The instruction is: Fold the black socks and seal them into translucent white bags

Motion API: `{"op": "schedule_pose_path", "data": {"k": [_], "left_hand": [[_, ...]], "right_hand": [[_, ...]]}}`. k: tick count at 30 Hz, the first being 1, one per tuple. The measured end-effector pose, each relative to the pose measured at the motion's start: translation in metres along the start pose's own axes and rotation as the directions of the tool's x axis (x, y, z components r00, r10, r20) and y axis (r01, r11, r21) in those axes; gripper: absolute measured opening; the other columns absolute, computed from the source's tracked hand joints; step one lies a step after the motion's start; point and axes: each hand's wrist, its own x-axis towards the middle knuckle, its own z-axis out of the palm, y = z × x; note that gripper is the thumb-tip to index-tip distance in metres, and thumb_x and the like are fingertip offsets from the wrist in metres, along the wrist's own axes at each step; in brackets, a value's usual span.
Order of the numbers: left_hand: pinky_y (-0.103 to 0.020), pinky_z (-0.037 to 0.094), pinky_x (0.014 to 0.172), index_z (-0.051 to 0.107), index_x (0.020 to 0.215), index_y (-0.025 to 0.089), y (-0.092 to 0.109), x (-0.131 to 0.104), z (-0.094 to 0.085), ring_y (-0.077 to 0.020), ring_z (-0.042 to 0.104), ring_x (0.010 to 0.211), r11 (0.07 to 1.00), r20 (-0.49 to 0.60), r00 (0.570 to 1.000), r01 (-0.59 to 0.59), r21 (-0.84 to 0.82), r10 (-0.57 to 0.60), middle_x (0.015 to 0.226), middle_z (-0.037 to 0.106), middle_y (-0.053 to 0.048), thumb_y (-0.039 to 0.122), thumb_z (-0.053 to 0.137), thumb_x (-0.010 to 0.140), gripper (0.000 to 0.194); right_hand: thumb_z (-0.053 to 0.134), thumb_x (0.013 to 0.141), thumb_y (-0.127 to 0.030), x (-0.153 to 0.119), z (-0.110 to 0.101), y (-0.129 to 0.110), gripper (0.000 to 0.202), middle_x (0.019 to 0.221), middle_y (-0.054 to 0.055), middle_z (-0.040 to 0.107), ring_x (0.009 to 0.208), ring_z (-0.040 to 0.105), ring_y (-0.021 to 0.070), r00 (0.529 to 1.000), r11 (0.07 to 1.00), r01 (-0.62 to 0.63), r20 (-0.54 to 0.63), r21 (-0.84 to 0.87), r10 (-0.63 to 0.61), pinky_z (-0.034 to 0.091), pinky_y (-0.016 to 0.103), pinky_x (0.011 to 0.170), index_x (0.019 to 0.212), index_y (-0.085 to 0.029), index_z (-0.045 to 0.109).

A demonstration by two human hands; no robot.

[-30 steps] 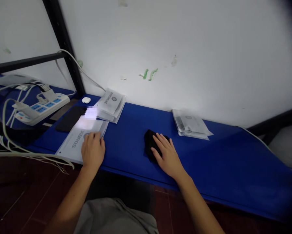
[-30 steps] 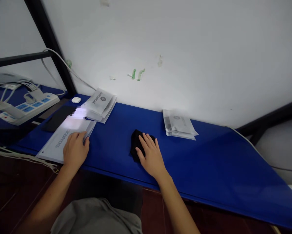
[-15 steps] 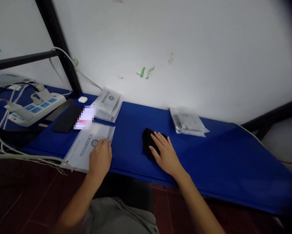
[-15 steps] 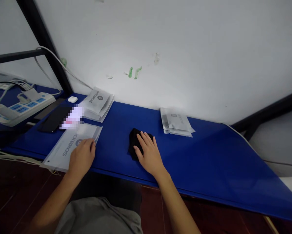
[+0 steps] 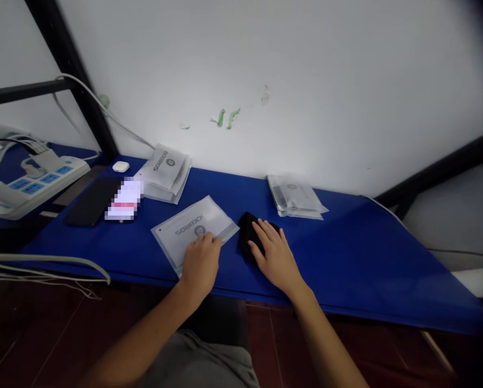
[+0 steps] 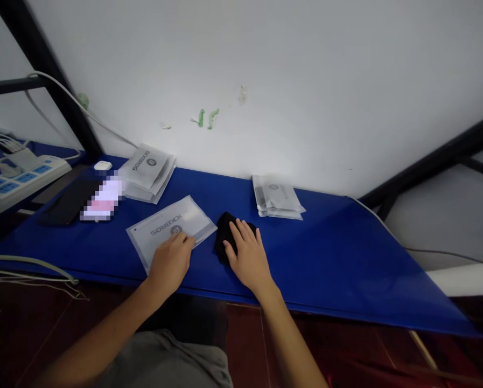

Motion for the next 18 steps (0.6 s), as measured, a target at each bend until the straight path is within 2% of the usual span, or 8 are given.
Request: {"op": "schedule_pose_path", "data": {"k": [7, 14, 16, 18], "left_hand": [[-0.043, 0.048, 0.073, 0.065, 0.092, 0.011, 0.009, 0.041, -0.007, -0.0309, 0.058, 0.095, 0.996, -0.12, 0.992, -0.029, 0.087, 0.039, 0.093, 0.063, -0.015, 0.001, 0.04, 0.085, 0.028], [-0.04, 0.047, 0.071, 0.064, 0.09, 0.013, -0.007, 0.07, -0.012, -0.029, 0.055, 0.092, 0.996, -0.284, 0.959, 0.0, 0.089, 0.025, 0.093, 0.061, -0.013, 0.004, 0.037, 0.087, 0.028], [-0.039, 0.047, 0.071, 0.063, 0.092, 0.013, -0.011, 0.076, -0.012, -0.0276, 0.054, 0.091, 0.996, -0.329, 0.943, -0.028, 0.09, 0.056, 0.093, 0.061, -0.012, 0.006, 0.038, 0.088, 0.026], [-0.037, 0.047, 0.073, 0.063, 0.093, 0.014, -0.014, 0.08, -0.012, -0.026, 0.054, 0.092, 0.99, -0.351, 0.927, -0.106, 0.09, 0.131, 0.094, 0.061, -0.011, 0.008, 0.038, 0.09, 0.026]], "right_hand": [[0.036, 0.094, -0.035, -0.003, 0.001, 0.001, 0.049, 0.144, 0.015, 0.045, 0.135, 0.038, 0.0298, 0.999, 0.999, -0.031, -0.027, 0.004, 0.032, 0.029, 0.06, 0.109, 0.14, -0.017, 0.042], [0.037, 0.094, -0.034, -0.006, -0.005, 0.0, 0.049, 0.144, 0.014, 0.046, 0.136, 0.037, 0.0287, 1.0, 0.999, -0.017, 0.01, 0.03, 0.017, 0.027, 0.059, 0.111, 0.14, -0.018, 0.043], [0.038, 0.094, -0.035, -0.005, -0.011, -0.002, 0.049, 0.144, 0.013, 0.045, 0.136, 0.037, 0.0285, 0.999, 0.999, -0.007, 0.051, 0.042, 0.005, 0.027, 0.058, 0.111, 0.139, -0.017, 0.043], [0.04, 0.093, -0.034, 0.0, -0.018, -0.007, 0.049, 0.144, 0.012, 0.046, 0.135, 0.039, 0.0284, 0.999, 0.999, 0.006, 0.043, 0.045, -0.008, 0.028, 0.057, 0.111, 0.139, -0.018, 0.043]]}}
